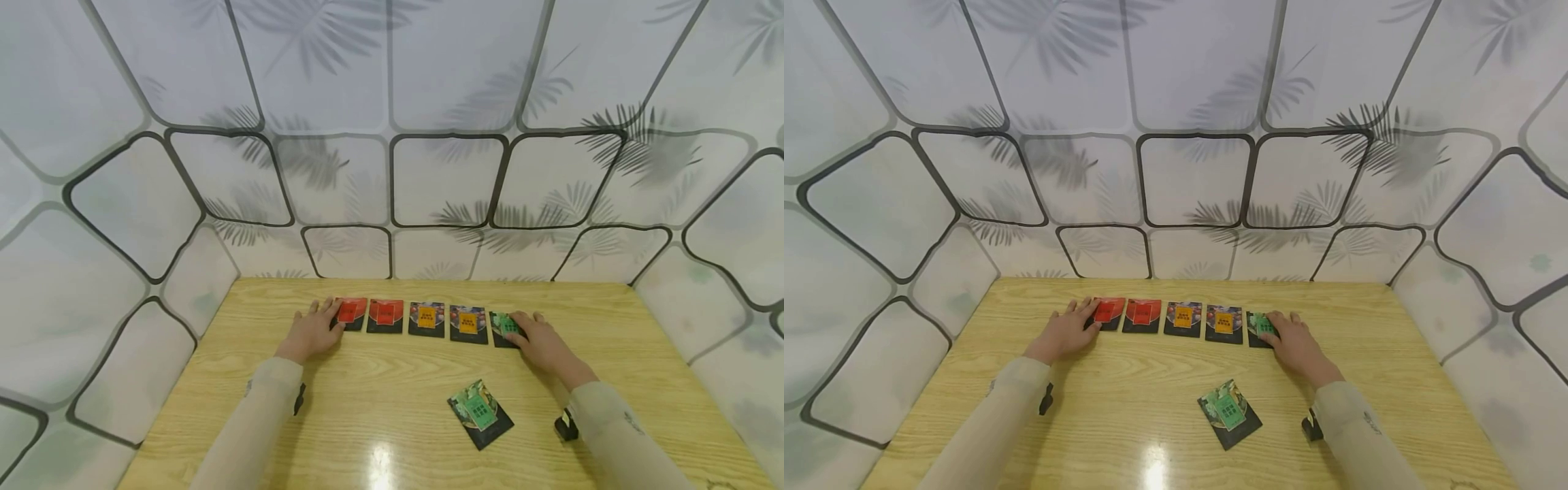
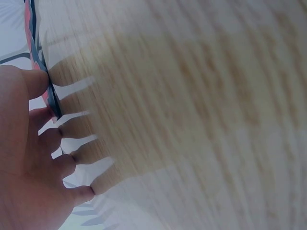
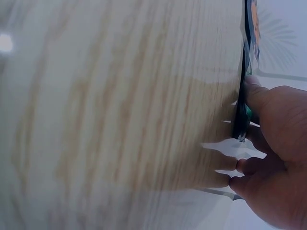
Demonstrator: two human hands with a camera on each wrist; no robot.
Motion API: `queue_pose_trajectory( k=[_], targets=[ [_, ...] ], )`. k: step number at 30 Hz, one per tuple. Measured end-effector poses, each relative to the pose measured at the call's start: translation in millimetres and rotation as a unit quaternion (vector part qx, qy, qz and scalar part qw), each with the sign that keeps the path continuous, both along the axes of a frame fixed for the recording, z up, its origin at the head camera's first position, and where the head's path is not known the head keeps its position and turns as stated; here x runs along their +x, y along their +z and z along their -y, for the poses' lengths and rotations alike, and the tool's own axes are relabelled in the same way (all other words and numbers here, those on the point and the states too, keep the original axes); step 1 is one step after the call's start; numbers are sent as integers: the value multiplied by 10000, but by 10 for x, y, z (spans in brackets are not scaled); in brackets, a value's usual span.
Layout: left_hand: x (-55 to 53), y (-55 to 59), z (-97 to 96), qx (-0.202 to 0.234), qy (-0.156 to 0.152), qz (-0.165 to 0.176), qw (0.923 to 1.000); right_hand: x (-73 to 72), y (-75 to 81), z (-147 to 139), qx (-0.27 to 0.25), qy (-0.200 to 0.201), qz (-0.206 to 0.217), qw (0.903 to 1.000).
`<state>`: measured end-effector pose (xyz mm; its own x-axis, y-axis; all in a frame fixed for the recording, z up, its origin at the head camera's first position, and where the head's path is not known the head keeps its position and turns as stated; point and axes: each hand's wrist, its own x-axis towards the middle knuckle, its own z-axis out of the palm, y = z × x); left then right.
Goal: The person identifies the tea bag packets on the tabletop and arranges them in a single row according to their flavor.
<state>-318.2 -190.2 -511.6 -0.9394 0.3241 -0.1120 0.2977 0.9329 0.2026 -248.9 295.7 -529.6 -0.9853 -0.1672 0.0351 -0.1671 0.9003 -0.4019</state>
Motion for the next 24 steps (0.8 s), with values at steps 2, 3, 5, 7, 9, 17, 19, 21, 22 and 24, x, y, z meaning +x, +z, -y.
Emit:
queue_pose_trajectory(
  k=[2,3,5,7,9,17,19,21,22,24],
  targets=[
    [0,0,-3,7,-6,4,10000,1,3,4,-7,-3,20,10000],
    [1,1,-3,10,-6,9,10000,-1,2,6,-5,-6,27,10000],
    [2,4,-4,29,-9,19,10000,-6,-4,5,-1,-21,39,10000],
    [5,8,0,43,0,34,10000,-15,-11,4,13,-36,40,10000],
    [4,5,5,42,4,44,10000,-20,-14,1,39,-42,26,10000],
    [-11,-12,-2,19,-37,58,10000,-20,-14,-9,68,-52,5,10000],
    [-16,-14,-1,9,-32,79,10000,-18,-11,-5,67,-59,5,10000],
    [-18,-18,0,25,-33,78,10000,-18,-8,-2,60,-59,-5,10000],
    [-18,-18,0,34,-31,82,10000,-20,-9,-1,52,-63,-9,10000],
    [-16,-16,-1,43,-19,98,9999,-21,-10,-3,72,-55,-34,10000]
  ],
)
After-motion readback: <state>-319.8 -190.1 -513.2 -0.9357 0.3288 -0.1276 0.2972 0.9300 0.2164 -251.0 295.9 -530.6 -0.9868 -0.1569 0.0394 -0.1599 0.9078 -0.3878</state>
